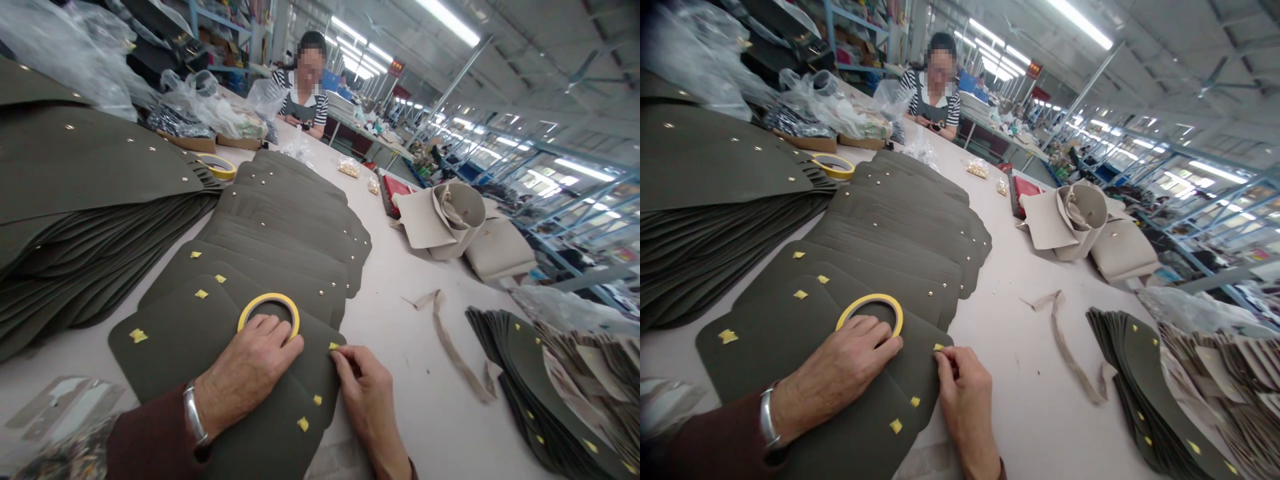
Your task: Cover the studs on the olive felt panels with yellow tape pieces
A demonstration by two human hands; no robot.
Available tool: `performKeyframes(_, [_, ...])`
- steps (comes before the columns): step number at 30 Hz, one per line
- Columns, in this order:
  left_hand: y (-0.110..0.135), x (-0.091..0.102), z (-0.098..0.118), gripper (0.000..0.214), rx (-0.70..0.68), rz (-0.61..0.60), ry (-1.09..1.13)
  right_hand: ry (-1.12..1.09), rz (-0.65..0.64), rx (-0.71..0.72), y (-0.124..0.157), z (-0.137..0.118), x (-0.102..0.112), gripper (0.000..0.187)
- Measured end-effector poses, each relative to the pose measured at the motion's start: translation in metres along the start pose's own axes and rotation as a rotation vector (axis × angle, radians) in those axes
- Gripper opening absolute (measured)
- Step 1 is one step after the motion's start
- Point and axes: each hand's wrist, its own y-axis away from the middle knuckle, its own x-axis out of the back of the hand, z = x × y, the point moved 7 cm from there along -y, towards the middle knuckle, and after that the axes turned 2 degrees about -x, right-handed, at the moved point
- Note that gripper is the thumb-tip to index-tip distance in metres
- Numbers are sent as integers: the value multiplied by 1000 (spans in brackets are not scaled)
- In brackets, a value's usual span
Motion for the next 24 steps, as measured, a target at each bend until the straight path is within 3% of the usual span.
performKeyframes(4, [2, -1, 0, 16, -17, 16, -10, 139, 37, 31, -4, -8, -6, 23])
performKeyframes(10, [0, 0, -1, 15, -25, 69, 9, 191, -11, 63, -10, -14, -6, 19])
performKeyframes(17, [0, 24, -5, 22, -58, 275, 211, 130, -268, 64, 6, -22, -6, 10])
performKeyframes(20, [2, 29, -5, 31, -81, 308, 308, -46, -141, 87, 3, -31, 3, 10])
performKeyframes(24, [4, 34, -2, 43, -85, 333, 317, -228, -40, 323, -1, -58, 3, 23])
